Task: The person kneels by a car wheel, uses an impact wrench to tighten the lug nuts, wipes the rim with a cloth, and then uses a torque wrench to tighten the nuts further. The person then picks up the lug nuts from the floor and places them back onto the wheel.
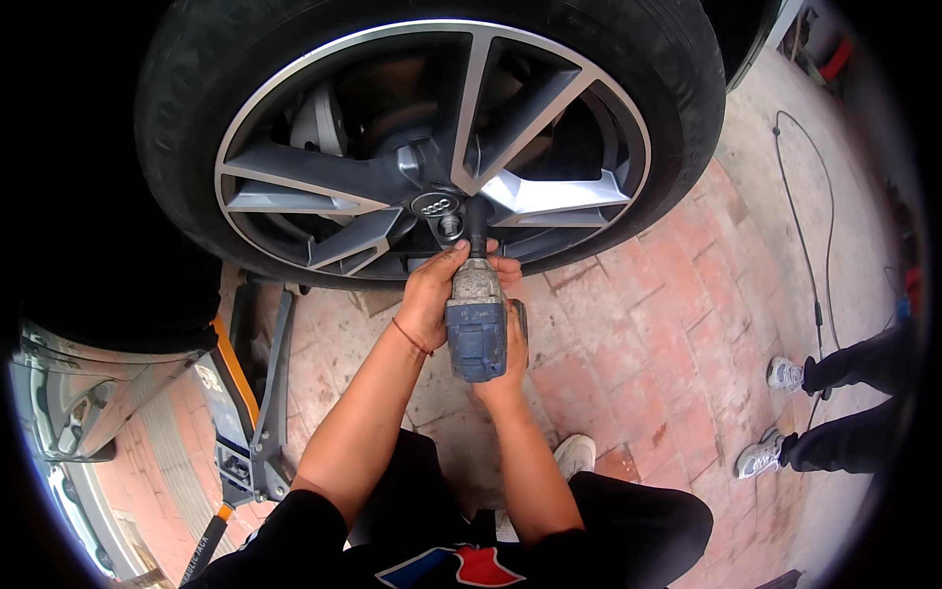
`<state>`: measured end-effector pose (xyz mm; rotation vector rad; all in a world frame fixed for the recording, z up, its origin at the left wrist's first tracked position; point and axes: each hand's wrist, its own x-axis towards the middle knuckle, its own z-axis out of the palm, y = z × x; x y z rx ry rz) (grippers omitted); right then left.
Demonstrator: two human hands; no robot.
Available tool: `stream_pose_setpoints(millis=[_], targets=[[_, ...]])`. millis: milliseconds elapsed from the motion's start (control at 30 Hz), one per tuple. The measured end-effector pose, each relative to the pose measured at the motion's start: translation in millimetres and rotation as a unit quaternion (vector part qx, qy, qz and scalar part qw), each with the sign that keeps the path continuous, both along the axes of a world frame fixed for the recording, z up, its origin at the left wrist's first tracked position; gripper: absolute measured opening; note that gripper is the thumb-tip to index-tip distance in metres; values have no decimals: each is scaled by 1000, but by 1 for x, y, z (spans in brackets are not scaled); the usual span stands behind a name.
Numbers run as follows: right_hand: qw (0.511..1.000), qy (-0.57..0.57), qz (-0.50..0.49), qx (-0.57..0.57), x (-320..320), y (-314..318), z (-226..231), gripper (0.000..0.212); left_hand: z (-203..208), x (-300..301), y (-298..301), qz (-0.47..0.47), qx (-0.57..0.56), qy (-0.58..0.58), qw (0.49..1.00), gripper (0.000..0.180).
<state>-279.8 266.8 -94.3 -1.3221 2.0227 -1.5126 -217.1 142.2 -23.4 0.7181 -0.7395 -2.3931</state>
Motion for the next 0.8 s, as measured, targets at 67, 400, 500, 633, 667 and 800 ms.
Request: stream_pose_setpoints(millis=[67, 400, 500, 633, 667, 800], targets=[[999, 0, 5, 40, -11, -5, 0, 51, 3, -8, -8, 12, 35, 9, 999, 41], [998, 0, -6, -57, -11, -20, -18, 35, 15, -28, -7, 81, 43, -86, 992, 37], [997, 40, -4, -65, -12, -25, -24, 36, 12, -24, -8, 60, 40, -62, 995, 39], [997, -43, 20, -60, -21, -23, -32, 38, 4, -27, -8, 60, 43, -58, 996, 38], [996, -70, 20, -55, -22, -23, -33, 38, 3, -28, -9, 55, 47, -53, 996, 38], [997, -50, 9, -63, -22, -23, -37, 35, -4, -25, -17, 35, 38, -39, 998, 37]])
